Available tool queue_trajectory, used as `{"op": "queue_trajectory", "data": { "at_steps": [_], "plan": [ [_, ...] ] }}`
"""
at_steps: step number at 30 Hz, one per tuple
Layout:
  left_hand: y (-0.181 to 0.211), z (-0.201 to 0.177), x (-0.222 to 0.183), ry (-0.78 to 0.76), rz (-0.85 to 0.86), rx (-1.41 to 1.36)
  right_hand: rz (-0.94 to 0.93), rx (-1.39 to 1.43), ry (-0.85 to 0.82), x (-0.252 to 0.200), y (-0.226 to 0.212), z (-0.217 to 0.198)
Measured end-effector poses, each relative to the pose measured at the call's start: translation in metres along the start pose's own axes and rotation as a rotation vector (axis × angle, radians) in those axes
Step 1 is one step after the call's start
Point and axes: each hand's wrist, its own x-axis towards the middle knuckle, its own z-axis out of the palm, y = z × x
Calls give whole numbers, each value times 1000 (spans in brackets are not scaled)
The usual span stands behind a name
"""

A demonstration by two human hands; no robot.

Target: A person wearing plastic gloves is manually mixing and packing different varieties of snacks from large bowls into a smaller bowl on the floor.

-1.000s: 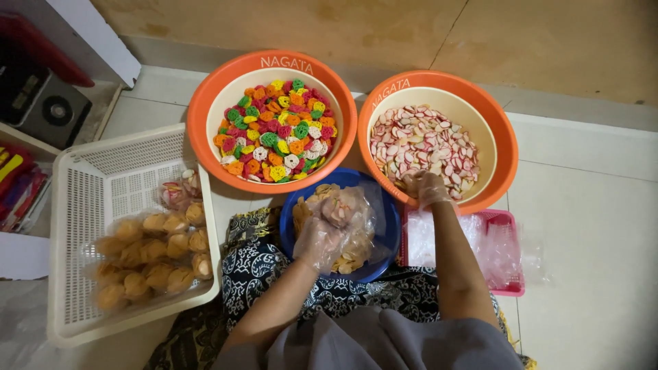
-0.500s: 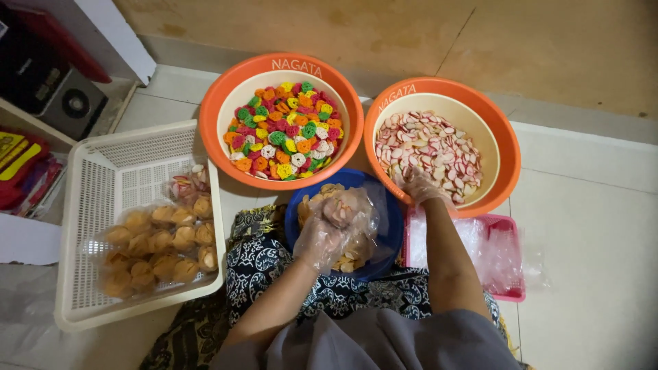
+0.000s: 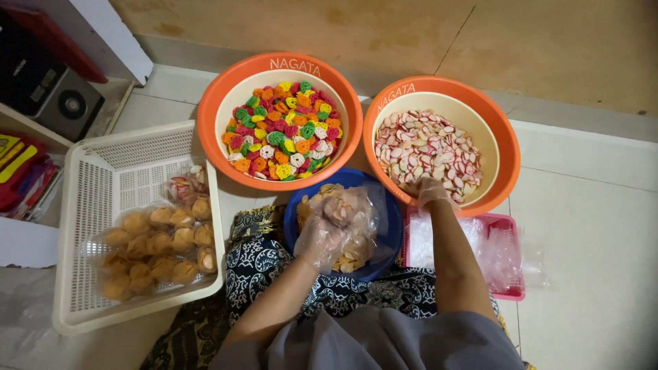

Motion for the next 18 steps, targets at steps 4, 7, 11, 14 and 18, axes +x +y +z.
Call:
{"op": "queue_trajectory", "data": {
  "at_steps": [4, 7, 11, 14, 18],
  "plan": [
    [4, -19, 23, -25, -9, 47, 40, -138, 61, 59, 60, 53],
    [1, 6, -13, -29, -40, 23, -34, -331, 44, 83, 98, 77],
    [-4, 29, -46, -2, -55, 28, 155, 125, 143, 75, 97, 58],
    [-2, 5, -3, -15, -77, 41, 44, -29, 154, 16, 55, 5],
    [-3, -12, 26, 1, -90, 10, -32, 365, 248, -13, 30, -36]
  ]
}}
